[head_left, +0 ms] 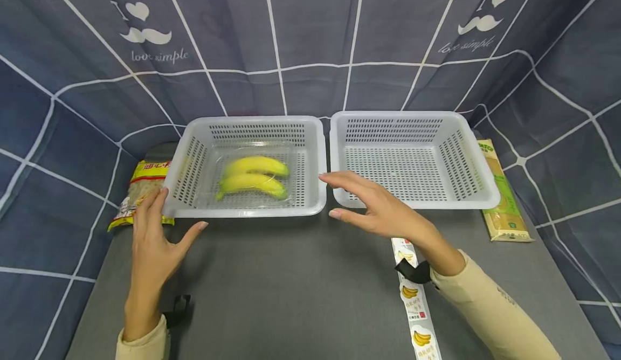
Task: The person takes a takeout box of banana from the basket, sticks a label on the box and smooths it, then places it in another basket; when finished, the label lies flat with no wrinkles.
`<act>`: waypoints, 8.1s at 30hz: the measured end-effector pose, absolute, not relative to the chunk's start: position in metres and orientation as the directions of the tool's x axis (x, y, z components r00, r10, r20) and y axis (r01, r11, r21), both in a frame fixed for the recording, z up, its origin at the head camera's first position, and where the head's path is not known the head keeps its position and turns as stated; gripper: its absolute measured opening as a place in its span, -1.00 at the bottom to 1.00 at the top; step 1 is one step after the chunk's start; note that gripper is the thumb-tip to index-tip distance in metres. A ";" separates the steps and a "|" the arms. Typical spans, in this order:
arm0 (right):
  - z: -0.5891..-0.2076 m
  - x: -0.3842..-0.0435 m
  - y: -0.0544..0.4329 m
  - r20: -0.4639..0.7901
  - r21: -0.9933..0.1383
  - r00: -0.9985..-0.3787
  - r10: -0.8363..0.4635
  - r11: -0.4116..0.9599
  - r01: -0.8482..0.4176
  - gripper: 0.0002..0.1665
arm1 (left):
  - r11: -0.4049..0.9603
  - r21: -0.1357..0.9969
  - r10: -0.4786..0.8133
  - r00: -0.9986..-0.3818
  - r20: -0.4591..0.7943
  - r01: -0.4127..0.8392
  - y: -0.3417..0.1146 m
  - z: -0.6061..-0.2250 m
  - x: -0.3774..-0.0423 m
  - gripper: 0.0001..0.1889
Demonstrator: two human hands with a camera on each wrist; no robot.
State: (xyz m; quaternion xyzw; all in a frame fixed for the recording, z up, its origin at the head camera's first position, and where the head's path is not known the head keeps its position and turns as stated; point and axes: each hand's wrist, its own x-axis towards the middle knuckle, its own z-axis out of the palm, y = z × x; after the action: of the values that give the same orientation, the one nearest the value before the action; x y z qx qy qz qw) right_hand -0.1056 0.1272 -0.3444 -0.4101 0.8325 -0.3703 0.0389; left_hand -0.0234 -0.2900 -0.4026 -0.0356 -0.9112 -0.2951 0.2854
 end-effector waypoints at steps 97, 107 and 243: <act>-0.388 -0.288 0.011 -0.198 -0.925 -0.451 -0.870 0.318 -0.208 -0.33 | 0.646 0.762 -0.320 -0.892 0.319 0.041 -0.304 -0.450 -0.050 0.06; -0.390 -0.292 0.012 -0.192 -0.956 -0.464 -0.865 0.272 -0.111 -0.33 | 0.650 0.759 -0.322 -0.890 0.322 0.039 -0.304 -0.452 -0.050 0.08; -0.439 -0.102 0.175 -0.083 -0.931 -0.621 -0.780 0.283 -0.230 -0.51 | 0.668 0.745 -0.314 -0.908 0.278 -0.003 -0.303 -0.454 -0.057 0.02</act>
State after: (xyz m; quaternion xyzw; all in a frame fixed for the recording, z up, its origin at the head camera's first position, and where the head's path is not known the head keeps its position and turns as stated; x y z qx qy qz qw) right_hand -0.1017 0.1749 -0.4393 -0.3359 0.7514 -0.4957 0.2771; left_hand -0.0568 -0.3031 -0.4537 0.0889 -0.8919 -0.3979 0.1955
